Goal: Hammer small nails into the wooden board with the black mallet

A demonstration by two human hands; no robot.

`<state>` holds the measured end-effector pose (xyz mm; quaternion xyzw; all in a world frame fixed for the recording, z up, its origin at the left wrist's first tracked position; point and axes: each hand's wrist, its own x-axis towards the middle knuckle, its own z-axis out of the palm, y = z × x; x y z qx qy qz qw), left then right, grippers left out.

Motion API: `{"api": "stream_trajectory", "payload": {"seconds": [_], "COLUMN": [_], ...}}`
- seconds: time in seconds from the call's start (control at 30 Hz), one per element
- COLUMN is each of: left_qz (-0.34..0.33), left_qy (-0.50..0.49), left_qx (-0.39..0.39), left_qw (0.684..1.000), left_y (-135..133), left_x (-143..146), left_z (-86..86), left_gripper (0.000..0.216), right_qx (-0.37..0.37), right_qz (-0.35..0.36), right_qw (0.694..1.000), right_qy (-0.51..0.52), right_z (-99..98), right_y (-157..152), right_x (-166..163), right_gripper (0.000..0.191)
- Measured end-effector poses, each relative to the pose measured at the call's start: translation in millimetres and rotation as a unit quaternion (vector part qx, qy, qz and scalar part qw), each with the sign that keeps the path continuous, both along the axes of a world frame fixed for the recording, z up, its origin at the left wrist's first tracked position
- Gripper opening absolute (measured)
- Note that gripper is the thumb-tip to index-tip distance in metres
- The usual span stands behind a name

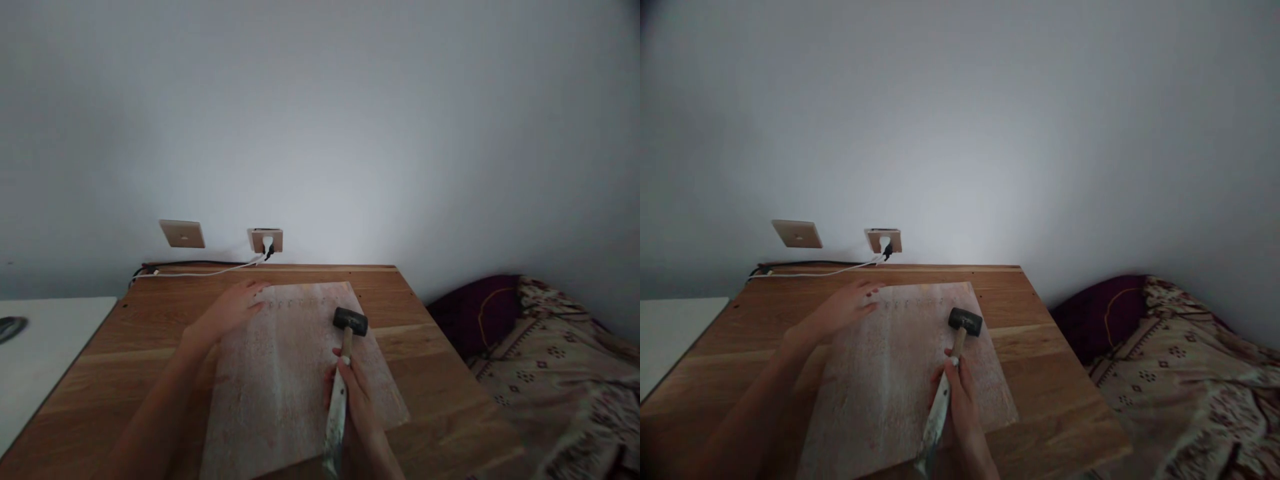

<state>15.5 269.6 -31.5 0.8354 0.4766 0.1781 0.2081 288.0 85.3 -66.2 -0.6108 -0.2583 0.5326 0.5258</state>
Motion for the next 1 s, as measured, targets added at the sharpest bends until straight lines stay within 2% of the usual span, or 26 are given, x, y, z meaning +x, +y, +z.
{"api": "stream_trajectory", "payload": {"seconds": [0.1, 0.17, 0.23, 0.3, 0.4, 0.53, 0.6, 0.67, 0.73, 0.8, 0.9, 1.0], "left_qz": [-0.011, -0.018, 0.0, 0.04, 0.096, 0.15, 0.134, 0.108, 0.087, 0.106, 0.156, 0.121], "left_qy": [0.034, 0.046, 0.05, 0.059, 0.116, 0.186, 0.185, 0.169, 0.149, 0.141, 0.144, 0.132], "left_qx": [0.009, -0.003, -0.011, -0.003, 0.031, 0.057, 0.076, 0.082, 0.081, 0.074, 0.054, 0.057], "left_qw": [0.999, 0.999, 0.999, 0.997, 0.988, 0.969, 0.971, 0.976, 0.982, 0.982, 0.976, 0.982], "left_y": [-19, -35, -55, -79, -124, -181, -195, -201, -199, -195, -186, -174], "left_x": [18, 32, 46, 55, 49, 5, -17, -29, -30, -19, 9, 46], "left_z": [16.8, 28.0, 35.7, 35.8, 17.6, -29.6, -52.3, -68.4, -76.2, -76.2, -67.9, -60.1], "left_gripper": [0.039, 0.037, 0.037, 0.04, 0.039, 0.037, 0.039, 0.037, 0.038, 0.042, 0.048, 0.045], "right_qx": [-0.001, -0.01, -0.013, 0.003, 0.059, 0.161, 0.19, 0.189, 0.175, 0.162, 0.147, 0.131], "right_qz": [0.088, 0.136, 0.148, 0.141, 0.126, 0.121, 0.133, 0.137, 0.128, 0.117, 0.096, 0.065], "right_qw": [0.986, 0.972, 0.966, 0.954, 0.901, 0.803, 0.743, 0.685, 0.647, 0.629, 0.62, 0.611], "right_qy": [-0.144, -0.193, -0.212, -0.265, -0.41, -0.561, -0.628, -0.69, -0.731, -0.751, -0.765, -0.778], "right_z": [-3.9, -3.4, 0.4, 6.5, 14.2, 11.3, 3.4, -6.5, -15.7, -22.1, -27.2, -30.9], "right_y": [9, 15, 18, 17, 4, -26, -40, -50, -55, -56, -54, -50], "right_x": [7, 9, 8, 9, 16, 39, 48, 53, 55, 59, 75, 104], "right_gripper": [0.065, 0.064, 0.06, 0.054, 0.044, 0.035, 0.035, 0.039, 0.044, 0.046, 0.046, 0.048]}}
